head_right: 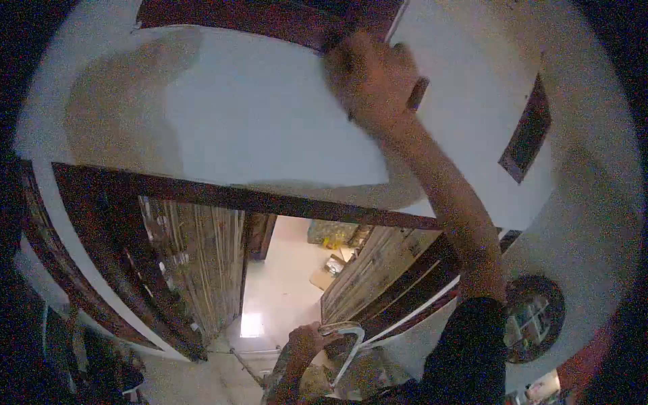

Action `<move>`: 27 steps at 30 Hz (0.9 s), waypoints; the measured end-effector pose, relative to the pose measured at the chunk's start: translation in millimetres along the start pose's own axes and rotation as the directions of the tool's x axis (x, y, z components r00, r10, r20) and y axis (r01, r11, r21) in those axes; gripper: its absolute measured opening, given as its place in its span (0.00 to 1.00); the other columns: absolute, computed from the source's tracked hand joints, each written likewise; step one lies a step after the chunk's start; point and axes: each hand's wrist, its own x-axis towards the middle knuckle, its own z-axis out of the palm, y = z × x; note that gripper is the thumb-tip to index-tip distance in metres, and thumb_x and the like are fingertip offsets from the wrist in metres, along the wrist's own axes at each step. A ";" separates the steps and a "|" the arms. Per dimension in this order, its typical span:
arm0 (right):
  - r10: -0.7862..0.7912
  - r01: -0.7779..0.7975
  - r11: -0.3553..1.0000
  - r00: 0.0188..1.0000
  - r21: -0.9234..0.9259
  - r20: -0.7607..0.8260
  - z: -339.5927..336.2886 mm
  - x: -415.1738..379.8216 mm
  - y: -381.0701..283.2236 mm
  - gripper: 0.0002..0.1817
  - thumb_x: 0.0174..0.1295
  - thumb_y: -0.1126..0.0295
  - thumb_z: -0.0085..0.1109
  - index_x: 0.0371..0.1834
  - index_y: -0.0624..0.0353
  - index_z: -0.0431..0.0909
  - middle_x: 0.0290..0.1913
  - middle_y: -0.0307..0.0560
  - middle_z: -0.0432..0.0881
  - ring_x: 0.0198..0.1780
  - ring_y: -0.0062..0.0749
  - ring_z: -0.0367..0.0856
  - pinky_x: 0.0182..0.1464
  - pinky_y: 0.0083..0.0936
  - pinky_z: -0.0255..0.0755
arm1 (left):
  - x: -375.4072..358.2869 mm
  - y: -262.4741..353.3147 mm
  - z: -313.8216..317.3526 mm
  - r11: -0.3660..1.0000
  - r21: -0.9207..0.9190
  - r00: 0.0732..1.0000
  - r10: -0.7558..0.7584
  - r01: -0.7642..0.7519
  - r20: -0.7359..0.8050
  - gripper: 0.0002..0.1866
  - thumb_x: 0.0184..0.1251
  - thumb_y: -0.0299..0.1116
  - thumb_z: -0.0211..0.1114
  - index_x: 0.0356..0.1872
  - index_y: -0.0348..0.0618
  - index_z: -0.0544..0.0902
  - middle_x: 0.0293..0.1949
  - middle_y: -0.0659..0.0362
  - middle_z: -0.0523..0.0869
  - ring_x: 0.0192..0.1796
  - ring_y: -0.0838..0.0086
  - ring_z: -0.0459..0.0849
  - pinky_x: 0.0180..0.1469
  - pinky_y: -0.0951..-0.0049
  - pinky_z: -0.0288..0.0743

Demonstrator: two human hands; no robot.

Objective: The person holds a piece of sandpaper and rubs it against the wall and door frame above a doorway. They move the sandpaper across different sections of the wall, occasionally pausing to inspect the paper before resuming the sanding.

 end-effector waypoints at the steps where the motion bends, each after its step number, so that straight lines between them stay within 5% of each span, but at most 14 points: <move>1: 0.005 -0.005 1.000 1.000 0.016 0.000 3.7 -11.1 -12.7 0.08 0.49 0.72 0.66 0.25 0.54 0.73 0.17 0.41 0.73 0.18 0.35 0.73 0.31 0.32 0.68 | 3.9 1.3 2.6 0.999 0.015 0.999 -0.029 0.029 0.037 0.39 0.47 0.72 0.62 0.37 0.39 0.81 0.23 0.50 0.84 0.31 0.55 0.86 0.38 0.55 0.79; 3: -0.272 0.276 0.947 0.961 0.163 -0.047 10.4 -31.3 -33.3 0.10 0.49 0.70 0.66 0.23 0.52 0.71 0.17 0.41 0.74 0.17 0.37 0.73 0.33 0.34 0.68 | 2.6 -1.9 5.6 0.999 0.041 1.000 -0.003 0.003 0.008 0.38 0.48 0.72 0.62 0.37 0.39 0.80 0.24 0.50 0.84 0.33 0.55 0.86 0.40 0.55 0.79; 5: -0.217 0.215 0.950 0.976 0.225 -0.016 22.3 -7.0 -16.4 0.10 0.49 0.70 0.67 0.23 0.53 0.71 0.17 0.41 0.74 0.18 0.36 0.74 0.31 0.34 0.66 | 9.5 -3.4 5.5 0.997 0.079 0.999 0.030 -0.027 -0.044 0.38 0.49 0.71 0.62 0.37 0.40 0.80 0.25 0.49 0.84 0.34 0.54 0.86 0.41 0.56 0.79; 7: -0.205 0.223 0.967 0.969 0.127 -0.138 20.5 9.9 -24.1 0.10 0.48 0.71 0.67 0.26 0.53 0.73 0.16 0.39 0.74 0.18 0.34 0.74 0.29 0.32 0.64 | 1.9 -13.8 15.6 0.992 0.074 0.980 0.116 -0.106 -0.163 0.43 0.46 0.78 0.55 0.22 0.37 0.81 0.17 0.48 0.81 0.25 0.57 0.84 0.28 0.60 0.78; 9: -0.161 0.166 0.981 0.985 0.100 -0.063 17.8 -3.0 -31.3 0.10 0.47 0.70 0.67 0.29 0.54 0.74 0.17 0.39 0.73 0.18 0.35 0.74 0.28 0.32 0.63 | 0.4 -9.7 15.4 0.993 0.068 0.974 0.111 -0.100 -0.198 0.43 0.47 0.77 0.54 0.22 0.37 0.81 0.17 0.48 0.80 0.25 0.57 0.84 0.28 0.61 0.78; 14: -0.297 0.310 0.948 0.944 0.074 -0.146 28.8 19.2 -22.9 0.12 0.46 0.70 0.67 0.32 0.53 0.74 0.20 0.40 0.77 0.22 0.36 0.78 0.33 0.36 0.66 | 2.8 -8.4 7.5 0.988 0.071 0.959 0.152 -0.139 -0.241 0.42 0.48 0.76 0.55 0.23 0.37 0.81 0.18 0.48 0.80 0.24 0.58 0.84 0.28 0.62 0.77; 18: -0.181 0.182 0.983 0.982 0.029 -0.057 22.2 10.0 -29.0 0.11 0.48 0.69 0.65 0.33 0.53 0.74 0.21 0.40 0.79 0.24 0.37 0.79 0.37 0.37 0.67 | -5.1 0.8 3.4 0.987 0.052 0.973 0.157 -0.150 -0.167 0.39 0.48 0.74 0.58 0.24 0.38 0.83 0.18 0.48 0.80 0.25 0.57 0.84 0.28 0.60 0.77; 20: -0.368 0.374 0.922 0.926 0.096 -0.079 28.5 9.8 -27.4 0.08 0.53 0.67 0.62 0.34 0.52 0.73 0.22 0.42 0.80 0.25 0.40 0.81 0.41 0.39 0.68 | -0.2 -3.0 -5.5 0.995 0.029 0.966 0.105 -0.100 -0.236 0.39 0.47 0.74 0.59 0.24 0.38 0.83 0.18 0.49 0.80 0.25 0.57 0.84 0.28 0.60 0.77; 25: -0.120 0.118 0.991 0.992 0.057 0.033 30.0 18.9 -27.6 0.07 0.58 0.62 0.57 0.34 0.51 0.74 0.27 0.48 0.82 0.32 0.42 0.82 0.41 0.44 0.66 | -17.8 7.7 -12.2 0.950 0.092 0.916 0.311 -0.297 -0.252 0.40 0.44 0.75 0.60 0.24 0.38 0.83 0.19 0.48 0.81 0.26 0.58 0.84 0.29 0.60 0.78; 26: -0.110 0.109 0.992 0.994 0.059 0.018 27.7 2.5 -34.7 0.07 0.58 0.61 0.57 0.33 0.51 0.74 0.29 0.50 0.82 0.34 0.44 0.82 0.40 0.46 0.65 | 6.0 -6.1 18.6 0.995 0.064 0.964 0.090 -0.076 -0.250 0.41 0.43 0.76 0.59 0.25 0.38 0.83 0.21 0.48 0.82 0.28 0.57 0.85 0.30 0.60 0.78; 27: -0.091 0.105 0.994 0.761 0.017 0.642 7.0 -14.1 -53.5 0.07 0.59 0.62 0.54 0.34 0.51 0.75 0.31 0.52 0.81 0.36 0.47 0.80 0.42 0.50 0.63 | 5.6 -2.0 14.7 0.995 0.069 0.959 0.094 -0.078 -0.268 0.41 0.43 0.76 0.59 0.25 0.38 0.83 0.21 0.48 0.82 0.28 0.57 0.85 0.30 0.60 0.78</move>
